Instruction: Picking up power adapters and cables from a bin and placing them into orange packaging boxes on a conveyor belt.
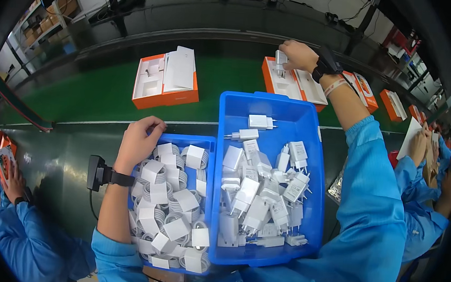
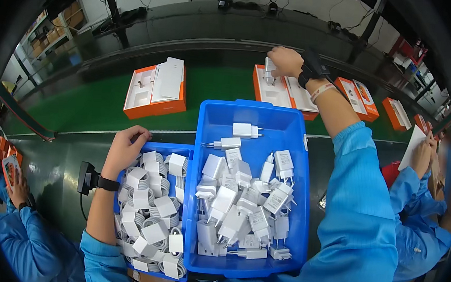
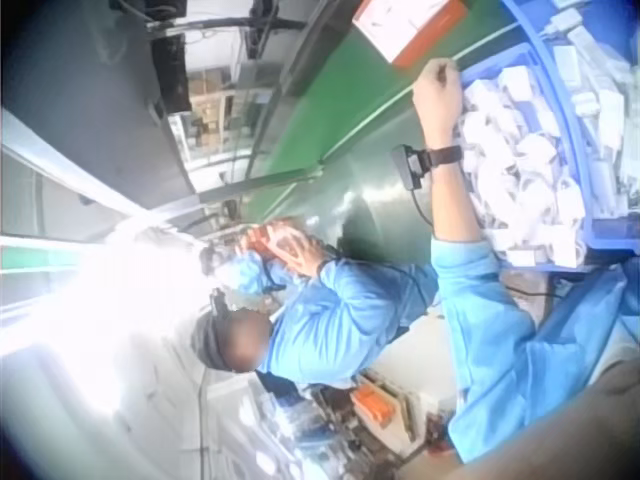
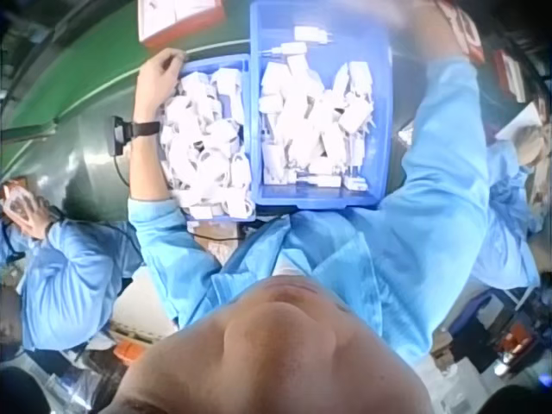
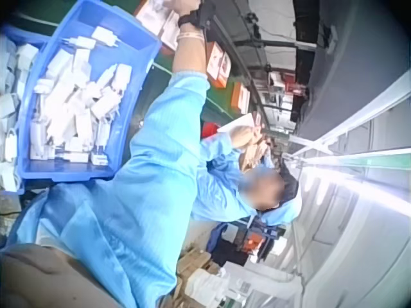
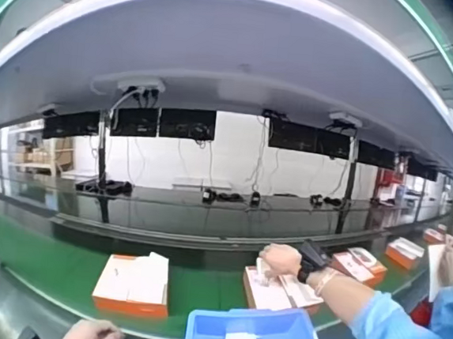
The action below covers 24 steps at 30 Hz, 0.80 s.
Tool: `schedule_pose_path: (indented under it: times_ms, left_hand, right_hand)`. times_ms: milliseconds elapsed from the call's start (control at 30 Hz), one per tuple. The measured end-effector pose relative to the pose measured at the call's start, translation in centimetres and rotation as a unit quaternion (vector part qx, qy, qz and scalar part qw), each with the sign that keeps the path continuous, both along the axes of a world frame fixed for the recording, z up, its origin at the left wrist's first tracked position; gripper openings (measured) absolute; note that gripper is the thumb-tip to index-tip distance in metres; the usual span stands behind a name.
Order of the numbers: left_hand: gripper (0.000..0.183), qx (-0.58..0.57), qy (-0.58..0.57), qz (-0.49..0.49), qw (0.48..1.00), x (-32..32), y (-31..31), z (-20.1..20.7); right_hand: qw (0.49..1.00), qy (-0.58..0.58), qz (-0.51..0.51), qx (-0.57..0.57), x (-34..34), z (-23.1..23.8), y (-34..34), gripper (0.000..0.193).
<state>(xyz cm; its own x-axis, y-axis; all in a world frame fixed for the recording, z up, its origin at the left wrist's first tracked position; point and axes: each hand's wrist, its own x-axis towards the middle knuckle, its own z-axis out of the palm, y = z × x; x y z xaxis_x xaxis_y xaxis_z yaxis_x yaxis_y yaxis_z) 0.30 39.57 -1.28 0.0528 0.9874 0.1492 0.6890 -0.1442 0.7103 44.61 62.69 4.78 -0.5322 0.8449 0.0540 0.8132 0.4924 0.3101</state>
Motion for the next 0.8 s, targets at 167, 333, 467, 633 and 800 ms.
schedule_pose_path:
  times_ms: [167,333,467,633,800]
  left_hand:
    - [0.018,0.018,-0.015,-0.015,1.0,0.1,0.1,-0.1]
    - [0.018,0.019,-0.016,-0.019,1.0,0.1,0.3,-0.2]
    - [0.018,0.022,-0.016,-0.019,0.999,0.1,0.2,-0.2]
    - [0.018,0.013,-0.013,-0.012,1.0,0.2,0.2,-0.2]
    - [0.018,0.017,-0.012,-0.012,1.0,0.3,0.2,-0.3]
  right_hand:
    - [1.0,0.02,0.008,0.005,1.5,-2.7,1.7,0.056]
    - [0.998,0.052,0.023,-0.016,2.3,-3.5,2.2,0.052]
    - [0.998,0.011,-0.029,-0.052,2.8,-3.5,2.0,0.053]
    - [0.999,0.039,0.0,-0.016,3.7,-3.2,0.9,0.055]
    - [0.999,0.034,-0.013,-0.036,4.2,-2.8,1.0,0.054]
